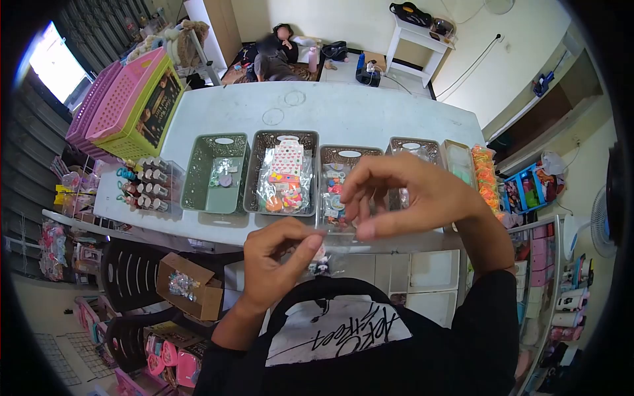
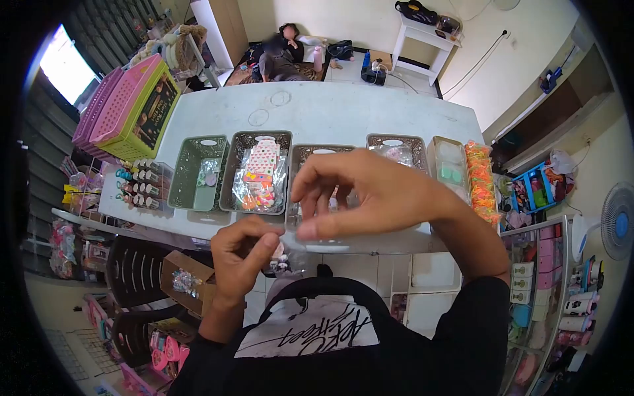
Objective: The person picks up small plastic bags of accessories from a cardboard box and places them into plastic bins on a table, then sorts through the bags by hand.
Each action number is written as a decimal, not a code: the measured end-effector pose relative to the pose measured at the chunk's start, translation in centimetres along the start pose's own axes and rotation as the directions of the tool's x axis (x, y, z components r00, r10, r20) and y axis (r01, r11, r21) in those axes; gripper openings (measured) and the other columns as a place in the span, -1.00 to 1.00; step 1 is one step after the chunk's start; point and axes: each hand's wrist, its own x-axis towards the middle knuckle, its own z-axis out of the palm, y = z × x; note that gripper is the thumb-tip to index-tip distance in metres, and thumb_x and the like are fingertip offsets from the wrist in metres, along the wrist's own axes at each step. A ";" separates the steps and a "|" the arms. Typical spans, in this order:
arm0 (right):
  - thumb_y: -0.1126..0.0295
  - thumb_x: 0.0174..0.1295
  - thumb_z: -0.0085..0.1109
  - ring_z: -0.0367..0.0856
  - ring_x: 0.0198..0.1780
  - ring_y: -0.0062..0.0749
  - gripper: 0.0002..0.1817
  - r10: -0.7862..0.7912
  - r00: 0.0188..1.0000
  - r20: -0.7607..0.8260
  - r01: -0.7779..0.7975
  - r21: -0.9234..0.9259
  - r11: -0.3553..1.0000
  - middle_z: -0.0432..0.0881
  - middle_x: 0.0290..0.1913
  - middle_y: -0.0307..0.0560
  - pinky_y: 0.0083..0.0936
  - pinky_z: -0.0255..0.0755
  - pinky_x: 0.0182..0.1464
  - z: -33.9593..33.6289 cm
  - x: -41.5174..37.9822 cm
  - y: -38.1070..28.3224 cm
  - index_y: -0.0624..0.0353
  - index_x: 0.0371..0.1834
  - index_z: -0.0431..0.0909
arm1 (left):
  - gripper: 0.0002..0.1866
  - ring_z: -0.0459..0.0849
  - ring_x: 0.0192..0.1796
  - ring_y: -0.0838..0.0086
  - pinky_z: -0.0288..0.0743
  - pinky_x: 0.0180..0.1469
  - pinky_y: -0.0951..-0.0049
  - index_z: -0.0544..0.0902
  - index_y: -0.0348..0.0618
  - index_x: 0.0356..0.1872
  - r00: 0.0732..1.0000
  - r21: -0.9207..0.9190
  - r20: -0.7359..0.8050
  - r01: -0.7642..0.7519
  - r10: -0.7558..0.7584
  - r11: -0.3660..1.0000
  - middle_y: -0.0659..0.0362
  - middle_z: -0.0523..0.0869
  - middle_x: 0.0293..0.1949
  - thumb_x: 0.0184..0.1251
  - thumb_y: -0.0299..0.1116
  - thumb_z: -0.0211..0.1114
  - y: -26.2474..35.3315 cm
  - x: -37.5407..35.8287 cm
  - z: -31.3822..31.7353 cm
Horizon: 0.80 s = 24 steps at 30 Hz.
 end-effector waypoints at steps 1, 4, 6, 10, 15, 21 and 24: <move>0.29 0.26 0.37 0.61 -0.27 -0.53 -0.67 -0.040 0.999 -0.004 0.040 0.027 0.999 0.68 -0.24 -0.15 -0.55 0.47 -0.27 0.8 -0.2 0.3 0.26 -0.06 0.53 | -0.94 0.54 -0.45 0.71 0.33 -0.44 0.67 0.71 -0.36 -0.23 0.993 -0.117 -0.009 0.118 -0.120 0.986 0.19 0.67 -0.41 0.36 -0.56 0.36 0.2 0.2 0.3; 0.33 0.26 0.37 0.59 -0.31 -0.62 -0.62 -0.051 0.999 0.007 0.050 0.077 0.996 0.69 -0.27 -0.17 -0.61 0.43 -0.30 1.7 -0.3 1.2 0.25 0.02 0.44 | -0.91 0.53 -0.49 0.74 0.35 -0.48 0.70 0.66 -0.35 -0.19 0.993 -0.145 0.001 0.121 -0.122 0.982 0.20 0.68 -0.38 0.39 -0.53 0.34 0.3 1.0 1.1; 0.53 0.26 0.36 0.65 -0.17 -0.60 -0.60 0.034 0.997 0.064 -0.044 0.159 0.986 0.67 -0.19 -0.15 -0.61 0.49 -0.12 1.7 -0.5 1.4 0.19 0.08 0.38 | -0.89 0.52 -0.53 0.74 0.36 -0.53 0.69 0.64 -0.34 -0.17 0.988 -0.155 0.022 0.153 -0.151 0.976 0.20 0.67 -0.39 0.38 -0.51 0.34 0.5 1.6 1.7; 0.44 0.27 0.32 0.59 -0.30 -0.63 -0.62 0.005 1.000 -0.014 -0.001 0.227 0.974 0.66 -0.30 -0.19 -0.63 0.44 -0.27 1.5 -1.3 2.2 0.22 0.05 0.37 | -0.78 0.60 -0.39 0.72 0.42 -0.42 0.71 0.59 -0.33 -0.03 0.986 -0.221 0.034 0.167 -0.164 0.961 0.17 0.71 -0.33 0.37 -0.53 0.35 0.7 2.3 2.6; 0.54 0.25 0.30 0.60 -0.22 -0.62 -0.59 0.095 0.986 -0.134 -0.033 0.403 0.915 0.59 -0.25 -0.17 -0.68 0.47 -0.20 1.2 -2.5 1.4 0.24 0.13 0.39 | -0.62 0.67 -0.24 0.69 0.48 -0.26 0.74 0.52 -0.31 0.10 0.989 -0.204 0.064 0.145 -0.135 0.968 0.16 0.74 -0.26 0.29 -0.58 0.41 0.2 2.5 3.4; 0.47 0.27 0.31 0.63 -0.09 -0.58 -0.71 -0.017 0.994 -0.110 0.016 -0.007 1.000 0.65 -0.16 -0.14 -0.58 0.56 -0.09 0.4 -3.4 0.8 0.23 0.04 0.55 | -0.57 0.66 -0.26 0.70 0.40 -0.32 0.73 0.51 -0.27 0.08 1.000 -0.096 -0.003 0.030 -0.030 0.995 0.14 0.73 -0.18 0.21 -0.58 0.47 0.3 3.1 3.1; 0.43 0.26 0.36 0.66 -0.02 -0.56 -0.70 -0.141 0.984 -0.112 0.142 0.001 0.990 0.66 -0.13 -0.17 -0.51 0.58 0.02 0.2 -3.0 2.8 0.25 0.02 0.58 | -0.55 0.62 -0.34 0.73 0.34 -0.39 0.72 0.50 -0.26 0.09 0.989 0.030 0.144 0.010 -0.015 0.999 0.12 0.73 -0.17 0.21 -0.57 0.47 0.8 3.9 3.4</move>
